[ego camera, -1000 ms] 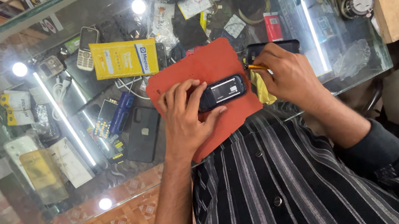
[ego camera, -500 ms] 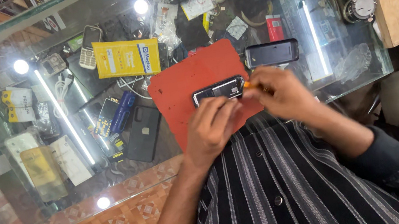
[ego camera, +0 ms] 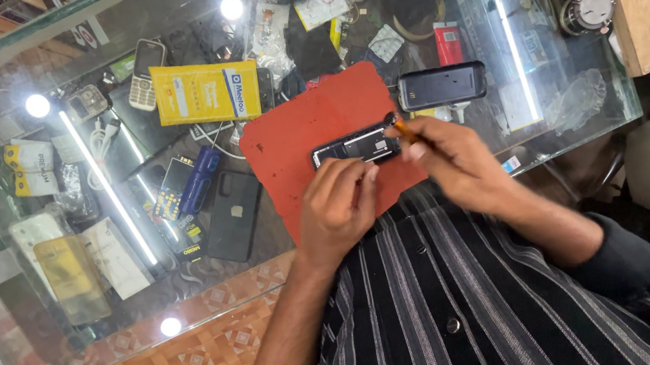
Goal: The person disassembles a keypad feature phone on a red mat, removing its back cover and battery, wiping the phone with a yellow cloth, and using a screwdriver to unscrew and work on the phone's rear housing before picking the phone back up.
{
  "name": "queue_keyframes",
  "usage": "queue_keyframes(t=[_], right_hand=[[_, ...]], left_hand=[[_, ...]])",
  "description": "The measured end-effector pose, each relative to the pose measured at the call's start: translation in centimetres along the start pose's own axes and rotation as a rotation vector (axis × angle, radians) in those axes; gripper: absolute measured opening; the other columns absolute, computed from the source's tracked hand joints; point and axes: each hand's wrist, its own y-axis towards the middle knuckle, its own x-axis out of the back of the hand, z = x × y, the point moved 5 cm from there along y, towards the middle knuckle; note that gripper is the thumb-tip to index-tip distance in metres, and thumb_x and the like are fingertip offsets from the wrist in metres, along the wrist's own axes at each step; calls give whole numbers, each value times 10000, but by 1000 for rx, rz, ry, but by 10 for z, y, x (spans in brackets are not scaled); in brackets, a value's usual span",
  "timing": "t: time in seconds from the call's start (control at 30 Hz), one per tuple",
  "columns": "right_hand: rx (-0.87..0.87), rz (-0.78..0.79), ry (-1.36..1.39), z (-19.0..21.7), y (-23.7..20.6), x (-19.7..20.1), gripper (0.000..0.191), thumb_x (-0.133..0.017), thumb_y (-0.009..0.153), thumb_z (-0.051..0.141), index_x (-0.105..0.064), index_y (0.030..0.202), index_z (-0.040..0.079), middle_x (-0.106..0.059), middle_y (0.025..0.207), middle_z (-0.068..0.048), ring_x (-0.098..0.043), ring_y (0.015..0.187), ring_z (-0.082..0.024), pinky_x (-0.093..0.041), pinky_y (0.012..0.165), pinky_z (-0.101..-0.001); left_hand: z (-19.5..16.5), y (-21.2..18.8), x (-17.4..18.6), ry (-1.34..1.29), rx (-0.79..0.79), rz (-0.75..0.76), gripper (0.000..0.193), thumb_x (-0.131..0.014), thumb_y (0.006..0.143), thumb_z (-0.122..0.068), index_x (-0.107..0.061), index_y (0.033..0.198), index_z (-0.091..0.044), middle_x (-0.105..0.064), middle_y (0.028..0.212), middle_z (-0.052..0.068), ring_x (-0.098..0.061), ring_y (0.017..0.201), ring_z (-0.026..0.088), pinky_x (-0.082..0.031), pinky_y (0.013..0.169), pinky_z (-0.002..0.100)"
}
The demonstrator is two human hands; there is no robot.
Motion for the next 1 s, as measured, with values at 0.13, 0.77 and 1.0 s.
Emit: queue_keyframes(t=[0.13,0.77,1.0], right_hand=[[401,-113,-118,31,-7,12,102,-457,1056,-37,-452,1144,15,-687,1053,-183,-647,1125,-344,-566,953,-395],[664,-237,-329,30,-41,-3,451,-621,1036,36,-182,1138,59,-685,1128,-173,-749,1115,-278,-621,1026,-360],[670,-216,-245,35,-37,-4,463,-603,1015,-60,-173,1145,56,-670,1145,-216,-745,1097,-302,-629,997,-389]], left_hand=[[2,-1,-1,-121,19,-6,97,-747,914,36,-692,993,25,-738,971,125,-721,827,247,-569,676,343],[0,-6,-13,-376,-53,28,160,-729,955,30,-615,1058,-15,-745,1086,121,-754,955,229,-614,813,334],[-2,-1,-12,-368,-29,-1,154,-727,952,33,-621,1053,-14,-745,1074,122,-744,940,232,-605,802,332]])
